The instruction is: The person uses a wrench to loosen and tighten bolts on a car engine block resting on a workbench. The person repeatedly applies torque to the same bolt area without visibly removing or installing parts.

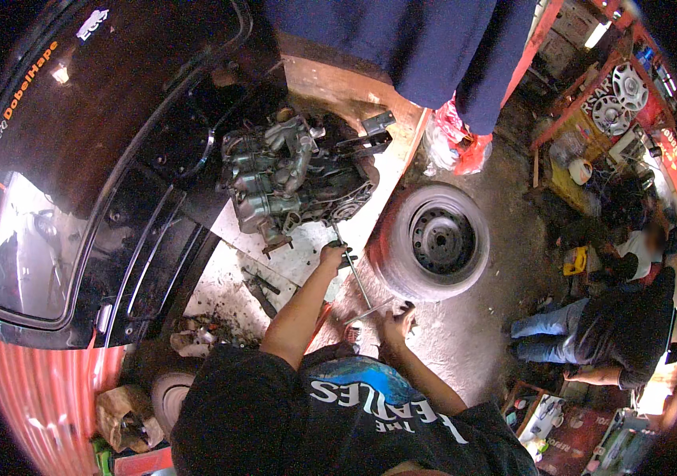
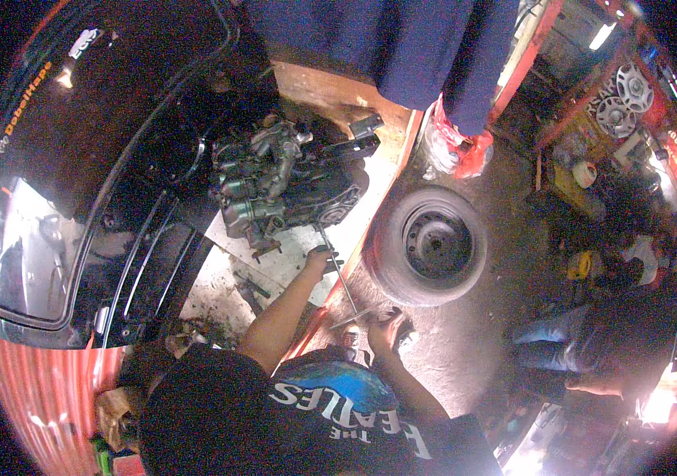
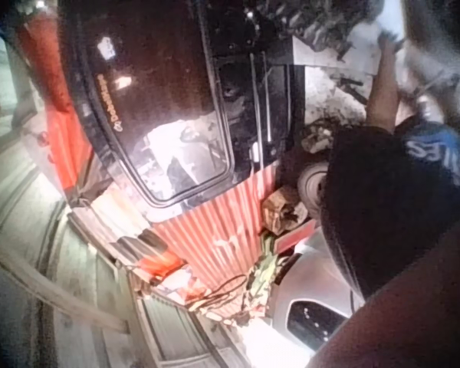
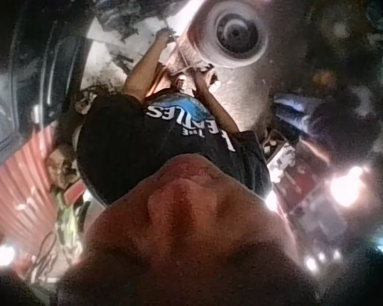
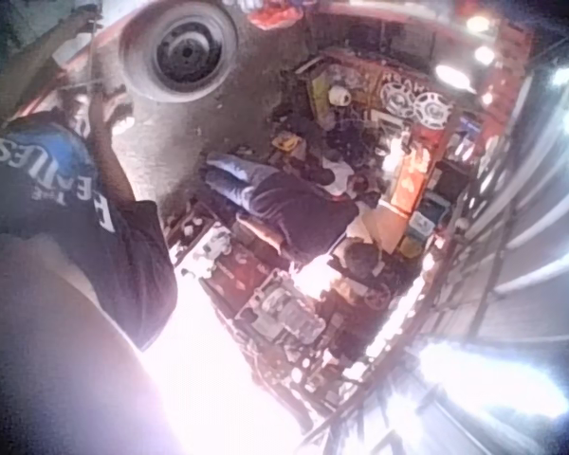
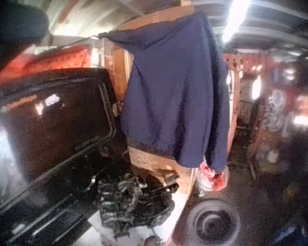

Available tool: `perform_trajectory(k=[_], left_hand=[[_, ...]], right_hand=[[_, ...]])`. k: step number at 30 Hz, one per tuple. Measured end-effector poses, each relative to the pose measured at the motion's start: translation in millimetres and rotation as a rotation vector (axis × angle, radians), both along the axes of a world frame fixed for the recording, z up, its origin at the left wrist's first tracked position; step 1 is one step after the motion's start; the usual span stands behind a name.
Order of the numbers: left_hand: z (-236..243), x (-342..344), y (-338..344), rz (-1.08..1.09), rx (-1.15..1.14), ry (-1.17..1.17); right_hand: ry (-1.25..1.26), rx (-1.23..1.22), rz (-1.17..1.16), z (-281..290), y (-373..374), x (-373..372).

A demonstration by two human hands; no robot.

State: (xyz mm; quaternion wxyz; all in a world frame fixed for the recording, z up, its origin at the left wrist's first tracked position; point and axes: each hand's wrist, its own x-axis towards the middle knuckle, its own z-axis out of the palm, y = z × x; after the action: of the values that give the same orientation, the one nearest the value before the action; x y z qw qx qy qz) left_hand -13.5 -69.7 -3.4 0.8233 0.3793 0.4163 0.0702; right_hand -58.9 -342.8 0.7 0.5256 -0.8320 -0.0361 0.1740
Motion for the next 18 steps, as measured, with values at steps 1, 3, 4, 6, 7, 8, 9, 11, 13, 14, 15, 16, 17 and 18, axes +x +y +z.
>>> perform_trajectory(k=[1, 3, 4, 6, 7, 8, 9, 11, 13, 14, 15, 16, 17, 18], left_hand=[[-1, 0, 0, 0.02, -0.018, 0.011], [-1, 4, 0, 0.024, -0.055, -0.001], [0, 7, -2, 0.044, -0.063, -0.016], [1, 11, -5, 0.061, -0.084, 0.005], [2, 12, -6, 0.061, -0.065, 0.008], [3, 12, -6, 0.056, -0.049, 0.021], [5, 12, -6, 0.045, -0.034, 0.033], [6, 5, -3, 0.02, -0.109, -0.049], [8, 0, 2, -0.02, -0.127, -0.09], [8, -2, 3, -0.042, -0.108, -0.087], [8, -3, 4, -0.059, -0.085, -0.054], [8, -2, 5, -0.066, -0.068, -0.085], [7, -1, 5, -0.067, -0.048, -0.083], [6, 0, 5, -0.073, -0.033, -0.071]], right_hand=[[-0.174, -0.171, 0.101, 10, -12, -2], [-0.381, -0.409, 0.315, 30, -18, -6], [-0.419, -0.476, 0.428, 39, -16, -6], [-0.462, -0.435, 0.473, 51, -8, -4], [-0.404, -0.498, 0.473, 54, -5, 0], [-0.379, -0.528, 0.492, 52, -2, 3], [-0.364, -0.576, 0.511, 48, -1, 7], [-0.368, -0.378, 0.517, 32, -3, 13], [-0.049, -0.116, 0.456, 11, -3, 16], [0.135, 0.126, 0.269, 1, 0, 11], [0.067, 0.046, 0.265, -6, -2, 8], [-0.003, -0.033, 0.26, -9, -1, 6], [-0.073, -0.114, 0.255, -8, -1, 3], [-0.14, -0.195, 0.251, -3, -1, 1]])
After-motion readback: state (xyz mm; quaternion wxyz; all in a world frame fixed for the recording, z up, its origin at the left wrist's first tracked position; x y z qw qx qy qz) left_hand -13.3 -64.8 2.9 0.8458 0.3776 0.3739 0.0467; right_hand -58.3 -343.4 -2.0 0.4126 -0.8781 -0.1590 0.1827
